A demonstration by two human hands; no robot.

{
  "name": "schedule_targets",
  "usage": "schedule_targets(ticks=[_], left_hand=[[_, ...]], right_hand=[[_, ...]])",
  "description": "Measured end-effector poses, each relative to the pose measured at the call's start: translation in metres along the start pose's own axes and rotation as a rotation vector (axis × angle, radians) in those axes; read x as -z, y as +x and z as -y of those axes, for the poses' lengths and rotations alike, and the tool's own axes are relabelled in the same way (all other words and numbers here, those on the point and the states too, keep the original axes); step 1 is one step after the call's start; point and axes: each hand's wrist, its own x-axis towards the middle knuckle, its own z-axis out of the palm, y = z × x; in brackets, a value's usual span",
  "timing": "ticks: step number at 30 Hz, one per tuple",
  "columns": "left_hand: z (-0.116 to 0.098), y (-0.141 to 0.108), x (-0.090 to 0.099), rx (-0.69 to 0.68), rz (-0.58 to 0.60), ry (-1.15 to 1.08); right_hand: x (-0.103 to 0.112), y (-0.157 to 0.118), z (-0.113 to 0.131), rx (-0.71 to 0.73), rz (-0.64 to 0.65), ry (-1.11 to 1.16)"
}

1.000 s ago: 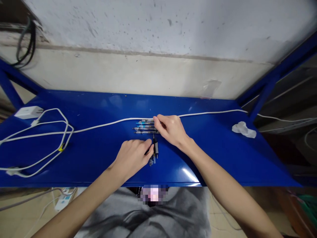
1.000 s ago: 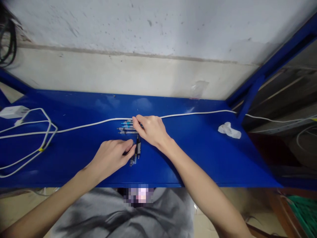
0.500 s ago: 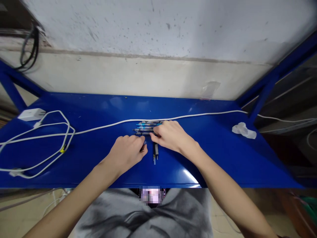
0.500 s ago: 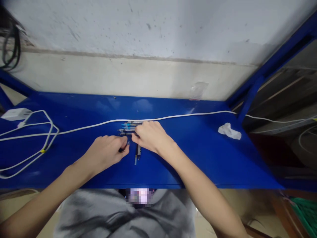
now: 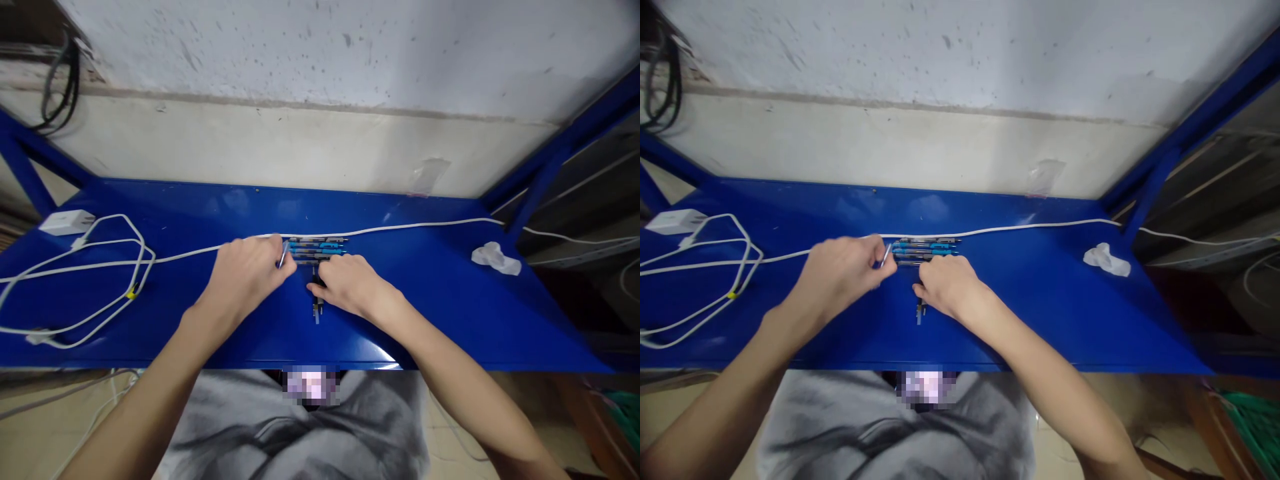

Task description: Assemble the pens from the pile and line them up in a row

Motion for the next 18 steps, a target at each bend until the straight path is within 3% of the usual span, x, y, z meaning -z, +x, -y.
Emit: schedule_targets(ticks=[4, 8, 13, 18], left_hand=[[0.002, 0.05, -0.001, -0.013, -0.42, -0.321], [0.0, 0.082, -0.023, -0.174, -0.462, -0.497], [0.006, 0.071, -0.053, -0.372, -0.646, -0.638], [0.0, 0.058, -0.064, -0.451, -0.731, -0.676]], right_hand=[[0.0, 0.001, 0.004, -0.041, -0.007, -0.007], [0.002, -0.001, 0.009, -0.109, 0.002, -0.045], [0.002, -0.004, 0.016, -0.151, -0.014, -0.075], [-0.003, -0.004, 0.023, -0.154, -0.023, -0.125]])
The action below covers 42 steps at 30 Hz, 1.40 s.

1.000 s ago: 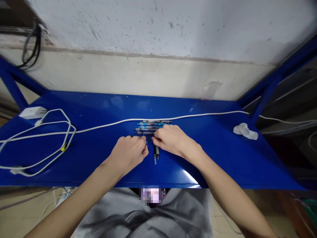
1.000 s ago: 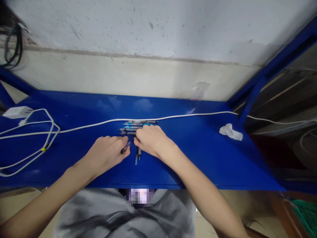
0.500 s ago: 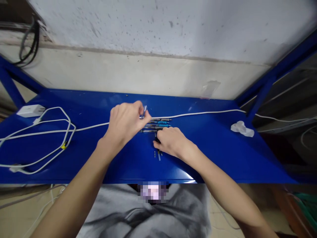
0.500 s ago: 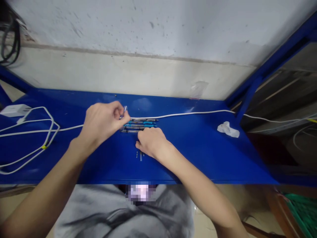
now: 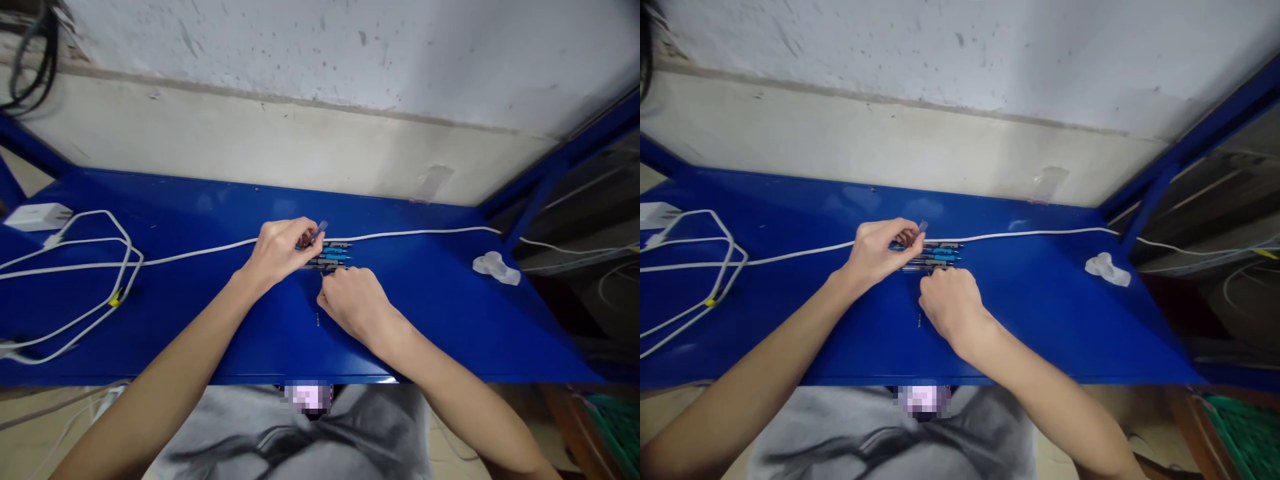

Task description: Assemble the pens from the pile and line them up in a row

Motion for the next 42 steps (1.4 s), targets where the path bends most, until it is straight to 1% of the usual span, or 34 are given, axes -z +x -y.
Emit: schedule_targets(ticks=[4, 9, 17, 22, 30, 34, 38, 42], left_hand=[[-0.006, 0.001, -0.008, -0.012, -0.018, -0.078], [-0.006, 0.001, -0.009, 0.052, -0.069, -0.089], [-0.006, -0.001, -0.008, 0.131, -0.045, -0.127], [-0.005, -0.001, -0.01, 0.12, -0.053, -0.133], [-0.005, -0.001, -0.01, 0.12, -0.046, -0.151], [-0.005, -0.001, -0.01, 0.132, -0.024, -0.143], [-0.003, -0.001, -0.011, 0.117, 0.014, -0.157], [-0.002, -0.001, -0.01, 0.116, 0.059, -0.18]], right_hand=[[-0.001, 0.001, 0.001, -0.018, -0.005, -0.021], [-0.001, 0.001, 0.001, -0.025, 0.003, -0.029], [-0.003, 0.002, 0.003, 0.006, 0.01, -0.027], [-0.008, 0.004, 0.002, 0.014, -0.025, -0.016], [-0.01, 0.003, 0.002, 0.003, -0.031, -0.024], [-0.01, 0.003, 0.004, 0.01, -0.016, -0.021], [-0.01, 0.003, 0.004, 0.0, -0.013, -0.018], [-0.011, 0.004, 0.003, -0.039, -0.05, -0.029]])
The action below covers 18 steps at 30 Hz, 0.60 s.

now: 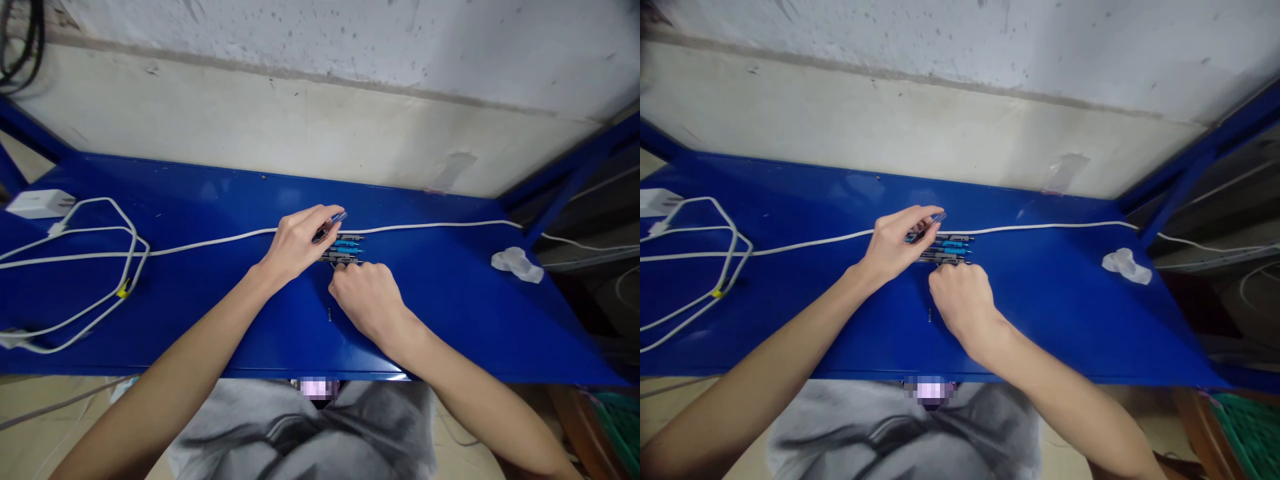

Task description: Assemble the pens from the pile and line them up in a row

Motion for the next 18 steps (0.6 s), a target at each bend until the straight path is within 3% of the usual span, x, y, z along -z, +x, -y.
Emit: schedule_targets(ticks=[4, 18], left_hand=[[-0.001, 0.001, 0.002, 0.012, 0.022, 0.003], [0.0, -0.001, 0.003, 0.092, 0.079, -0.014]], right_hand=[[-0.002, 0.001, -0.002, -0.013, -0.031, -0.026], [0.013, -0.004, -0.008, -0.029, 0.057, -0.048]])
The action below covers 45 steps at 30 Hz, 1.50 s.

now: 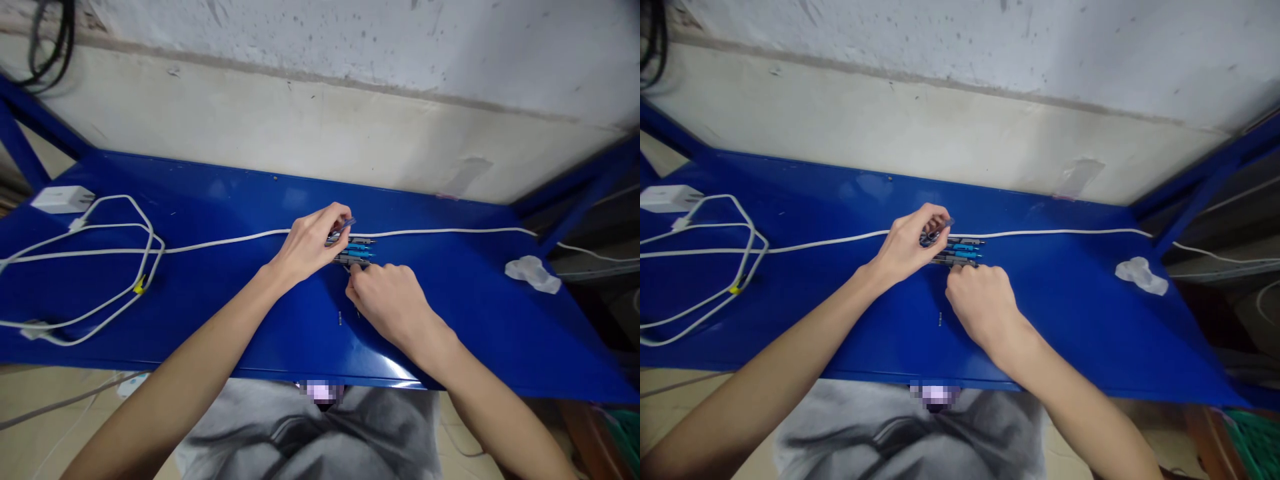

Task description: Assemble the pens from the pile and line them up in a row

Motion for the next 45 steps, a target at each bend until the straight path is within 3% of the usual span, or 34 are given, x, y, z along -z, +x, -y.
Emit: schedule_targets(ticks=[5, 11, 13, 17, 20, 23, 26, 30, 32, 38, 41, 45], left_hand=[[-0.001, 0.001, 0.002, -0.003, -0.025, -0.006], [0.001, 0.002, 0.002, 0.0, 0.015, 0.028], [-0.001, 0.002, 0.002, 0.001, 0.036, 0.034], [-0.009, -0.001, -0.005, 0.003, 0.059, 0.03], [-0.013, -0.004, -0.01, 0.028, 0.043, 0.02], [-0.01, -0.004, -0.007, 0.087, -0.03, 0.026], [-0.002, -0.001, 0.008, 0.2, -0.097, 0.098], [0.006, 0.002, 0.027, 0.274, -0.134, 0.167], [0.006, 0.002, 0.03, 0.24, -0.083, 0.166], [-0.002, 0.0, 0.02, 0.049, 0.278, 0.106], [-0.002, -0.002, 0.014, -0.025, 0.32, 0.026], [0.001, -0.002, 0.012, 0.029, 0.298, -0.024]], right_hand=[[0.014, -0.006, -0.016, 0.084, 0.028, 0.096], [0.013, 0.008, -0.058, 0.124, -0.034, 0.56], [0.005, 0.019, -0.065, 0.093, -0.146, 0.762], [-0.013, 0.035, -0.059, -0.086, -0.586, 1.151], [-0.022, 0.04, -0.047, -0.111, -0.691, 1.335], [-0.026, 0.041, -0.041, -0.075, -0.767, 1.378], [-0.027, 0.041, -0.038, 0.013, -0.764, 1.41], [-0.025, 0.04, -0.033, 0.14, -0.645, 1.512], [-0.025, 0.039, -0.03, 0.157, -0.64, 1.565], [-0.028, 0.043, -0.035, 0.067, -0.813, 1.743], [-0.03, 0.047, -0.039, 0.043, -0.868, 1.736], [-0.033, 0.05, -0.038, 0.067, -0.849, 1.727]])
